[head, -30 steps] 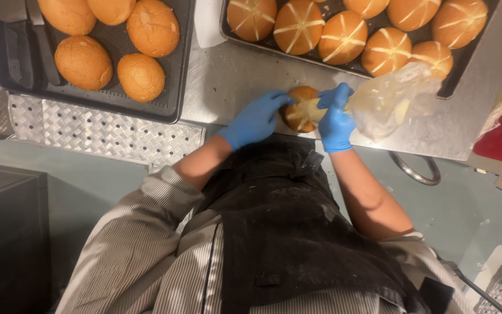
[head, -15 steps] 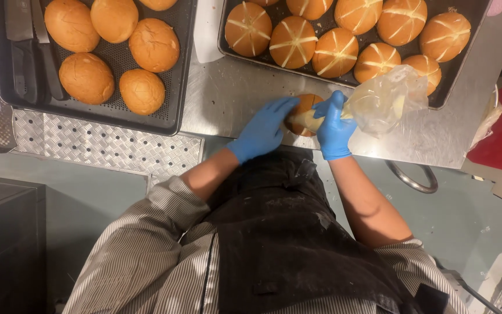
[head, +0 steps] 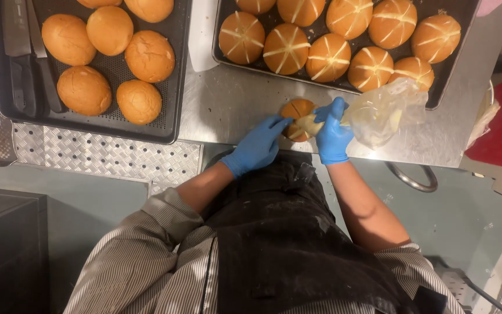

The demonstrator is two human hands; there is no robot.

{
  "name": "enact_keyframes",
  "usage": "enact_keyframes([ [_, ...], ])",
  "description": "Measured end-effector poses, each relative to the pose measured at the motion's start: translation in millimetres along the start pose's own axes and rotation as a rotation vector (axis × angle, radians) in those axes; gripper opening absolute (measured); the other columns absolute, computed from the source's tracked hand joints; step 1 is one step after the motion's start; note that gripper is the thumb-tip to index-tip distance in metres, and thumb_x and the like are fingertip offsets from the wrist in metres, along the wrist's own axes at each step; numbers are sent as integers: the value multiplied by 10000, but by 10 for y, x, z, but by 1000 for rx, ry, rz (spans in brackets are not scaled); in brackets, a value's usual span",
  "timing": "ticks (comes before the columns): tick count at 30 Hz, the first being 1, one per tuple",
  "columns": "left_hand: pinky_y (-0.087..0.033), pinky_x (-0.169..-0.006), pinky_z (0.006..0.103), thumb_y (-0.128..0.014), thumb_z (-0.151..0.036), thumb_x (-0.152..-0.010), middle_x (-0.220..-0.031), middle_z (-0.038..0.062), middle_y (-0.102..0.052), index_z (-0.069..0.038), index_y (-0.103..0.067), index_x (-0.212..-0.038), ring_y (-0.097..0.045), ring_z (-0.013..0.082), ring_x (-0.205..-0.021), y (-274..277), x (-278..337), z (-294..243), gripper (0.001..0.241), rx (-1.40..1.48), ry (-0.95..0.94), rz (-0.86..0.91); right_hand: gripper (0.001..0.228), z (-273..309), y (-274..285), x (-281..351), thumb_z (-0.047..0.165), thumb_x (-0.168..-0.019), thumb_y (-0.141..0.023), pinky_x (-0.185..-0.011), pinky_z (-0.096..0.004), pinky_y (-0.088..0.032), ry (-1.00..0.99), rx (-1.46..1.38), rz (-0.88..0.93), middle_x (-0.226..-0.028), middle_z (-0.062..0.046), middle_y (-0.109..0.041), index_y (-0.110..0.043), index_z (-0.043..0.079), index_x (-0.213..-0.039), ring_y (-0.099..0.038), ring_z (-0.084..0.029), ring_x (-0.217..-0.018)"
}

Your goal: Filling baked buns with a cream filling using a piping bag.

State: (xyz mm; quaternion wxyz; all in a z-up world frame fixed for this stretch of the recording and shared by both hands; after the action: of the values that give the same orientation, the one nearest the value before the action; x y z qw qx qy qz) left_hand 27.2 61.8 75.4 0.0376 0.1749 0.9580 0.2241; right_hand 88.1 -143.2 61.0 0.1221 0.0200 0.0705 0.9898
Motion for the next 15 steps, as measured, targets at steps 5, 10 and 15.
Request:
enact_keyframes([
  [5, -478, -1062, 474, -523, 0, -853, -1386, 248, -521, -39, -438, -1474, -558, 431, -1246, -15, 28, 6, 628, 88, 41, -39, 381, -102, -29, -45, 343, -1097, -550, -706, -289, -507, -21, -29, -13, -755, -32, -642, -589, 54, -853, -601, -126, -707],
  [10, -451, -1125, 453, -563, -38, -883, -1380, 231, -553, -22, -413, -1424, -570, 409, -1307, -72, 22, 233, 561, 208, 136, -19, 417, -53, -110, -88, 352, -1101, -575, -700, -295, -495, 51, -41, 24, -726, -31, -614, -566, 55, -808, -569, -131, -684],
  [15, -419, -1145, 464, -569, -6, -846, -1410, 247, -528, -27, -466, -1432, -526, 434, -1322, 73, -238, 206, 594, 99, 6, -104, 407, -83, -134, -75, 342, -1094, -587, -691, -284, -492, 3, -63, 12, -712, -28, -616, -573, 61, -800, -572, -127, -672],
])
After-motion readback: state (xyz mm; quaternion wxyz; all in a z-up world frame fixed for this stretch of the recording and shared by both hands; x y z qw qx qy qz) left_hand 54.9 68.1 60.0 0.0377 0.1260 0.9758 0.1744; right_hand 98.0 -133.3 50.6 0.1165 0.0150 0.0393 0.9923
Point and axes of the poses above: each hand's wrist, its own x-axis away from the middle knuckle, its own y-axis out of the back of the hand, z = x × y, the point moved 3 cm from there along -x, towards the middle knuckle
